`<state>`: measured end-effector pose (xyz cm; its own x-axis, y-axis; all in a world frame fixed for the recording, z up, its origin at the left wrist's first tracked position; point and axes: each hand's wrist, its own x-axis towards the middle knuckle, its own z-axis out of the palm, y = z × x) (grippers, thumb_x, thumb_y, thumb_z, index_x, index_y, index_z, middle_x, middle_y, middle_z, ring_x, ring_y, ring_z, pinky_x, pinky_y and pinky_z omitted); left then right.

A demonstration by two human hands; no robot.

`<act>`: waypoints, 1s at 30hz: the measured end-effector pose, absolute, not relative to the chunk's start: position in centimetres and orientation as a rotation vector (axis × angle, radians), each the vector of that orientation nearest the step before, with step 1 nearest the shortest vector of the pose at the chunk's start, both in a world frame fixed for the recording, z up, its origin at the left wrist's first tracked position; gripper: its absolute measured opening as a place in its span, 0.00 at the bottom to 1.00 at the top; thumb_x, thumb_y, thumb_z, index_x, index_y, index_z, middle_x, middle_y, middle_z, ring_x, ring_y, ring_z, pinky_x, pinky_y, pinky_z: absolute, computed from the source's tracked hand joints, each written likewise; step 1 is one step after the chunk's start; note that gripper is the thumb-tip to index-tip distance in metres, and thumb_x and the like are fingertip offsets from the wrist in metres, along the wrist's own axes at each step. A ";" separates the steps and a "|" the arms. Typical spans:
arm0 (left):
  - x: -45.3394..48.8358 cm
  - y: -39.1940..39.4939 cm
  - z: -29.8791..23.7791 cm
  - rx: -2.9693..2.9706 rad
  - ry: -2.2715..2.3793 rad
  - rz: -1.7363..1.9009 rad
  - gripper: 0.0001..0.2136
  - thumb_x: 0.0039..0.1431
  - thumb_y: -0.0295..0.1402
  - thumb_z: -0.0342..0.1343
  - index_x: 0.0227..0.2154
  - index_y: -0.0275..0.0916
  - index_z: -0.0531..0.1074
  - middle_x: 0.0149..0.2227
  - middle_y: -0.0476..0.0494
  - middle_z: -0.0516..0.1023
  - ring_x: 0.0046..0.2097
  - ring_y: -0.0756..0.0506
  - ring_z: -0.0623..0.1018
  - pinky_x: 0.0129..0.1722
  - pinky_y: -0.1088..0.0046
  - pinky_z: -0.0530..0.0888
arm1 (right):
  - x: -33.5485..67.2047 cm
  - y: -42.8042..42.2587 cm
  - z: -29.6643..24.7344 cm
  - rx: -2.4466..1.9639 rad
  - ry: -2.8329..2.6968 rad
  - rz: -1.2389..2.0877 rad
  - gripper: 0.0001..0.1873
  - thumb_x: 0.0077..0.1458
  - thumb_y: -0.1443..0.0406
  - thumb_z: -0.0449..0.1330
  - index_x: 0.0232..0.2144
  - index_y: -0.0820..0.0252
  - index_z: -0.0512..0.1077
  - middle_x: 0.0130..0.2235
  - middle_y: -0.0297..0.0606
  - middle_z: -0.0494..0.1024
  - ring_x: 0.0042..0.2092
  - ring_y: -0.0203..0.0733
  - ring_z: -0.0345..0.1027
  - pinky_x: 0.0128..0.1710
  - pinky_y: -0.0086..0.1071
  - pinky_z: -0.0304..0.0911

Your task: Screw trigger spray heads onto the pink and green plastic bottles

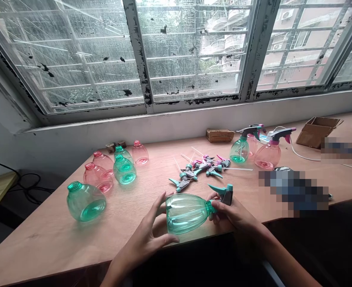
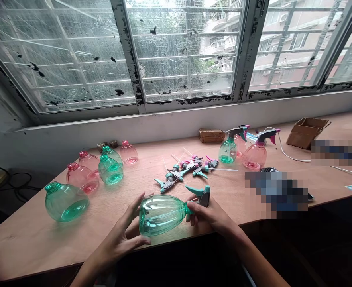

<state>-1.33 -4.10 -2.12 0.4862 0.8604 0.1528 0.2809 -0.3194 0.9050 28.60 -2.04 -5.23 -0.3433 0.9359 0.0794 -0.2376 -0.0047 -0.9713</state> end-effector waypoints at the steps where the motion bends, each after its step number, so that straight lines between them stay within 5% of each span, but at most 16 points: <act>1: -1.3 -4.1 -2.2 1.859 0.959 0.817 0.44 0.58 0.32 0.68 0.69 0.57 0.45 0.72 0.43 0.52 0.68 0.34 0.59 0.67 0.53 0.61 | 28.6 -2.0 -5.2 -0.810 -1.300 1.536 0.21 0.55 0.50 0.67 0.35 0.62 0.72 0.25 0.37 0.80 0.25 0.38 0.71 0.26 0.30 0.64; 30: -1.3 -4.3 -2.5 1.661 0.840 0.780 0.41 0.63 0.33 0.63 0.69 0.57 0.43 0.72 0.43 0.50 0.67 0.35 0.62 0.65 0.54 0.65 | 28.6 -1.8 -5.5 -0.807 -1.306 1.511 0.21 0.55 0.49 0.67 0.35 0.61 0.72 0.26 0.37 0.80 0.25 0.38 0.70 0.27 0.30 0.64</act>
<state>-1.26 -4.29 -2.55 0.5380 0.8391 0.0809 0.1421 -0.1848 0.9724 28.55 -1.85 -5.46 -0.3326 0.9379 0.0984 -0.2331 0.0194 -0.9723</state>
